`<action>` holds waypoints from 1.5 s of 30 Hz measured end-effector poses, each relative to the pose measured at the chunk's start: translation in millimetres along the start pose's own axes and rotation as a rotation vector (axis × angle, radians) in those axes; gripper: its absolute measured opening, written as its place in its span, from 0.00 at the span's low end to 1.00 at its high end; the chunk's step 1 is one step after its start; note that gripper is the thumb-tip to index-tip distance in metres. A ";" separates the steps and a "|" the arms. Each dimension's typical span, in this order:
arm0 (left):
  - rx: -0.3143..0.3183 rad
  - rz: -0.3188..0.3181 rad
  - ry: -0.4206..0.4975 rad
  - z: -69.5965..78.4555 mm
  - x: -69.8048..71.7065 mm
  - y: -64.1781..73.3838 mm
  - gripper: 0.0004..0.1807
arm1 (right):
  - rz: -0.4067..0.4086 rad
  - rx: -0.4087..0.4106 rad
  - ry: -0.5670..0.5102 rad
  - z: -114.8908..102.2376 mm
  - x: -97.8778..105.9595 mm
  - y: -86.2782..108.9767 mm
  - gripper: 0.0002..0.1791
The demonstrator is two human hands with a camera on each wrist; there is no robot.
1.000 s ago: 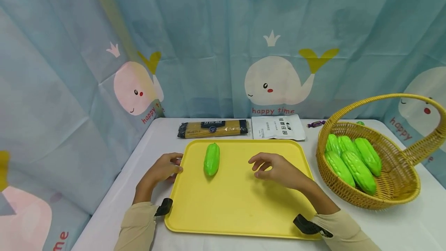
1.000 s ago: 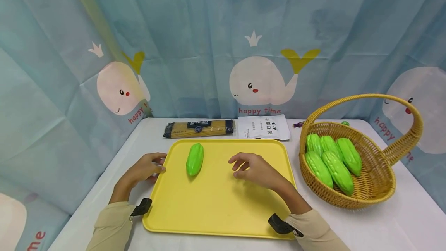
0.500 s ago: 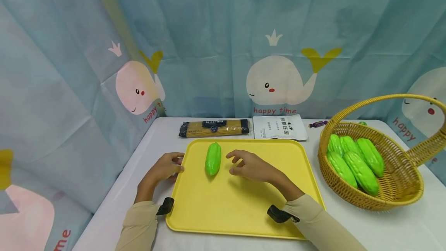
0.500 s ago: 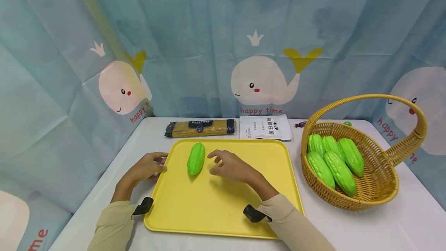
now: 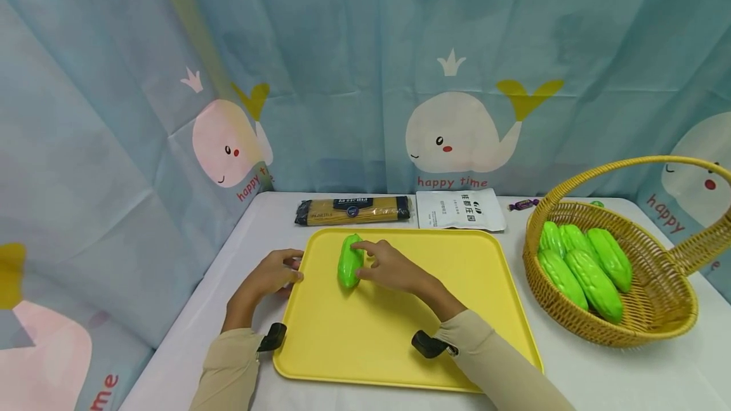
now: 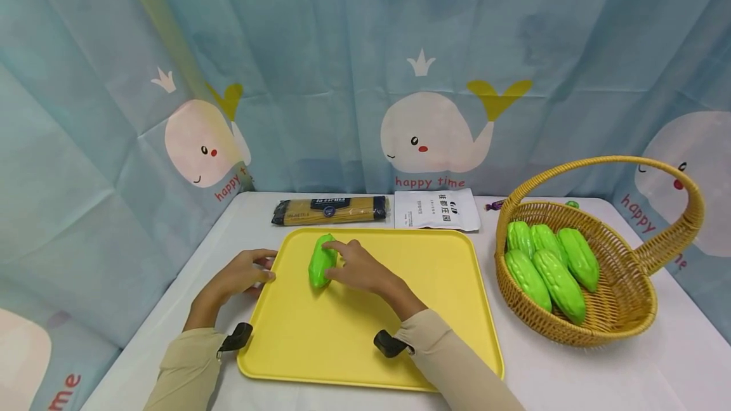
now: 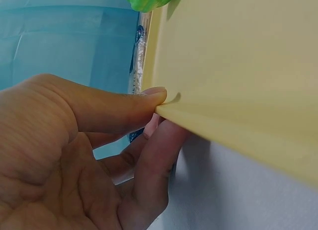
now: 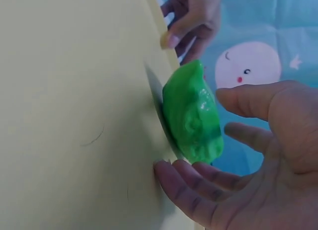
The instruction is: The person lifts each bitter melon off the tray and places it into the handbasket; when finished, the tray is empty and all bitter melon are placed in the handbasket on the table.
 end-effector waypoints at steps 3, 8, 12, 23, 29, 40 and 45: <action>0.003 0.004 0.006 0.0 -0.1 0.6 0.32 | 0.010 -0.004 0.009 -1.5 -0.9 -2.6 0.29; 0.003 -0.003 0.011 2.1 -0.3 2.6 0.32 | 0.046 -0.029 0.015 -5.7 1.5 -3.8 0.18; 0.005 -0.004 0.010 2.6 -0.5 2.7 0.33 | 0.089 -0.082 0.026 -6.0 2.0 -6.1 0.16; 0.012 -0.001 0.009 1.0 -0.4 1.3 0.33 | 0.147 -0.217 -0.049 -3.2 -1.0 -14.2 0.30; 0.013 0.002 0.004 1.0 -0.2 2.5 0.33 | 0.121 -0.231 -0.084 -1.8 -0.8 -10.7 0.40; 0.011 0.004 -0.005 -1.1 -1.2 0.5 0.33 | 0.078 -0.238 -0.255 1.6 17.7 24.9 0.42; 0.030 0.008 -0.015 -0.4 -0.6 2.1 0.33 | 0.092 -0.232 -0.250 1.7 38.1 51.6 0.41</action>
Point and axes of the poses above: each hand's wrist, its own y-axis away from the middle knuckle, its own x-axis out of the back of the hand, z = x × y, the point moved 8 cm from there along -y, towards the middle knuckle, and after that the axes turned 13 degrees about y, right-handed, at the moved point
